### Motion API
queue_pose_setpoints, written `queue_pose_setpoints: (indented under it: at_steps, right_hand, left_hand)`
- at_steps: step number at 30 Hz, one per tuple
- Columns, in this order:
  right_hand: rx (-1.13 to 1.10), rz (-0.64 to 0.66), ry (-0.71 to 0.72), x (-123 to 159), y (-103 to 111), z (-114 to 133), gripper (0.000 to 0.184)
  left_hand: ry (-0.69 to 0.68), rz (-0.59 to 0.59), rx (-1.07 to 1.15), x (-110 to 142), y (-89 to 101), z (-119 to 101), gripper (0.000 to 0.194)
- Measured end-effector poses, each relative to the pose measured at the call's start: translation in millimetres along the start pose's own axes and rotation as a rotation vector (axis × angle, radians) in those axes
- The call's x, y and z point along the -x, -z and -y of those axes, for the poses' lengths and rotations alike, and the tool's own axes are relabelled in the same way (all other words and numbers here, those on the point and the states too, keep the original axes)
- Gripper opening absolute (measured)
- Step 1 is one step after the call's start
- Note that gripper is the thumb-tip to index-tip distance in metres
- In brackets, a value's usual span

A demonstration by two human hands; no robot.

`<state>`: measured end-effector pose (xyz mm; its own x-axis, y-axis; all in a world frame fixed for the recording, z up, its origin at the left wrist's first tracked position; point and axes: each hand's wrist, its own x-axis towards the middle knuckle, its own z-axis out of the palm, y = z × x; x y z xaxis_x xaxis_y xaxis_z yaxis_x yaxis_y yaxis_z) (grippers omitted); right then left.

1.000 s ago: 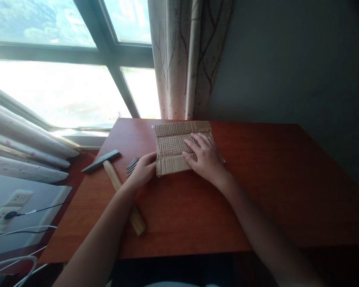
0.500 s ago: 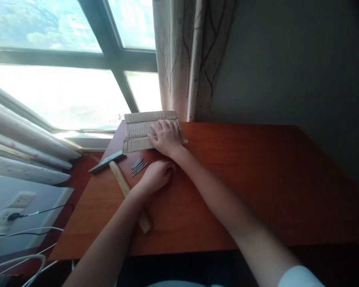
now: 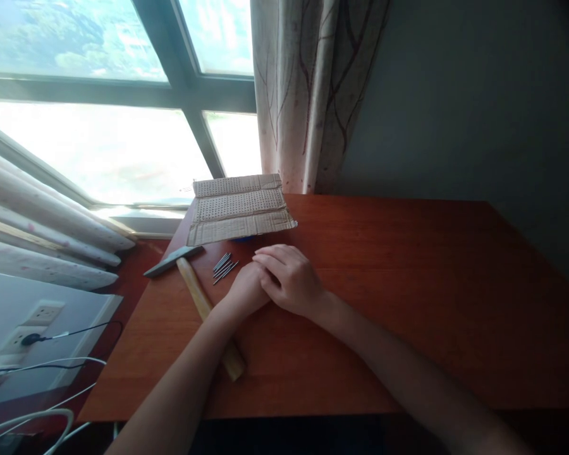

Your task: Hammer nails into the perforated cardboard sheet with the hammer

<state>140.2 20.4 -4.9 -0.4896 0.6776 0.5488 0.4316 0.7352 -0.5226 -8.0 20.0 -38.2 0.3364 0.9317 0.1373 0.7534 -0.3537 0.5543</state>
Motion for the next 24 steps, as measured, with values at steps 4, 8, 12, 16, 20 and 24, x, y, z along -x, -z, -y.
queue_pose_setpoints:
  at_steps: [4, 8, 12, 16, 20, 24]
  right_hand:
    - [-0.204, -0.02, -0.246, 48.4, 18.6, -16.4, 0.031]
    - [-0.483, -0.005, -0.46, 68.5, 30.8, -28.8, 0.035]
    - [-0.837, 0.067, -0.581, 65.2, 39.6, -34.2, 0.042]
    - [-0.962, 0.065, -0.59, 59.2, 46.5, -35.6, 0.042]
    - [-0.942, 0.106, -0.56, 58.0, 50.2, -36.8, 0.049]
    - [-0.889, 0.156, -0.568, 59.4, 50.8, -40.6, 0.054]
  left_hand:
    - [-0.115, 0.199, -0.044, 4.5, 4.9, -34.2, 0.027]
    - [-0.237, 0.395, -0.121, 7.7, -10.9, -77.8, 0.033]
    - [-0.195, 0.477, -0.172, -2.6, -25.0, -104.5, 0.03]
    - [-0.248, 0.482, -0.127, -18.1, -23.2, -104.1, 0.032]
    - [-0.312, 0.455, 0.053, -29.6, -24.1, -87.4, 0.028]
    - [-0.241, 0.439, 0.282, -35.0, -24.6, -74.7, 0.018]
